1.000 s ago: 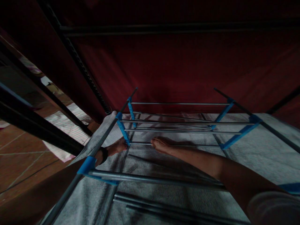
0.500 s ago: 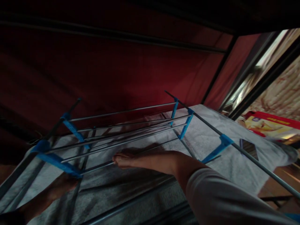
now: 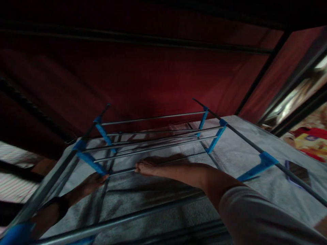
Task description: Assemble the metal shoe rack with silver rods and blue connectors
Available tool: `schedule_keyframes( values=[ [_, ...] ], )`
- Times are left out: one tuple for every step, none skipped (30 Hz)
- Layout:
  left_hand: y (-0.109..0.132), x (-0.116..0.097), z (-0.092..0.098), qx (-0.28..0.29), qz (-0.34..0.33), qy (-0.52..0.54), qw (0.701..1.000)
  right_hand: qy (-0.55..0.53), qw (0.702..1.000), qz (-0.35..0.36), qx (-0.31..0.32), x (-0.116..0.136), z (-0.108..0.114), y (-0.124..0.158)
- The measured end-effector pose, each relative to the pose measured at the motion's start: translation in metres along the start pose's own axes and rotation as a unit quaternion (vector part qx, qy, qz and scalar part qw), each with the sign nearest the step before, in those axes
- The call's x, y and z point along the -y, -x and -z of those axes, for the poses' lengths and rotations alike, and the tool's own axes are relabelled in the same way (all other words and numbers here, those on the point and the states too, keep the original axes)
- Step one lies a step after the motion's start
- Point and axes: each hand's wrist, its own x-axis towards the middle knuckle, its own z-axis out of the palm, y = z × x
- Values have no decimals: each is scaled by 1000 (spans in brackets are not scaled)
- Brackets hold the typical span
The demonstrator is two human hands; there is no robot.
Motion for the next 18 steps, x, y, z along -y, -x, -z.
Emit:
schedule_keyframes(
  values=[
    [7, -6, -1, 22, -14, -29, 999, 1, 1000, 8, -6, 2, 0, 1],
    [14, -13, -2, 43, -24, -46, 998, -2, 1000, 11, -19, 4, -1, 1],
    [20, -19, -3, 45, -30, -43, 998, -5, 999, 11, -33, 6, -2, 1],
    [26, -24, -4, 57, -37, -34, 997, -8, 999, 12, -39, 7, -3, 0],
    [31, -27, -5, 66, -47, -20, 997, -9, 999, 14, -41, 8, -4, -2],
    [35, -30, -5, 62, -55, -1, 997, -8, 999, 19, -39, 10, -6, -4],
    [38, -31, -6, 58, -63, 23, 996, -5, 999, 24, -36, 12, -7, -6],
    [39, -32, -6, 52, -69, 54, 995, 0, 999, 28, -33, 15, -9, -8],
    [40, -33, -7, 43, -73, 92, 992, 6, 999, 29, -32, 17, -11, -9],
    [39, -33, -8, 38, -74, 133, 988, 15, 999, 27, -29, 20, -13, -10],
    [37, -33, -8, 27, -72, 163, 984, 27, 999, 23, -26, 23, -15, -11],
    [34, -34, -9, 10, -67, 178, 982, 40, 999, 21, -22, 26, -17, -11],
    [31, -34, -10, -13, -62, 177, 982, 53, 998, 19, -20, 29, -18, -10],
    [28, -35, -11, -39, -60, 166, 984, 63, 998, 19, -19, 31, -18, -8],
    [25, -35, -11, -61, -59, 149, 985, 71, 997, 19, -21, 32, -17, -5],
    [23, -34, -11, -76, -58, 132, 987, 76, 997, 19, -25, 32, -15, -2],
    [20, -34, -11, -83, -56, 122, 987, 79, 996, 19, -33, 31, -11, 3],
    [19, -32, -10, -83, -50, 122, 988, 79, 996, 24, -38, 30, -7, 8]
  ],
)
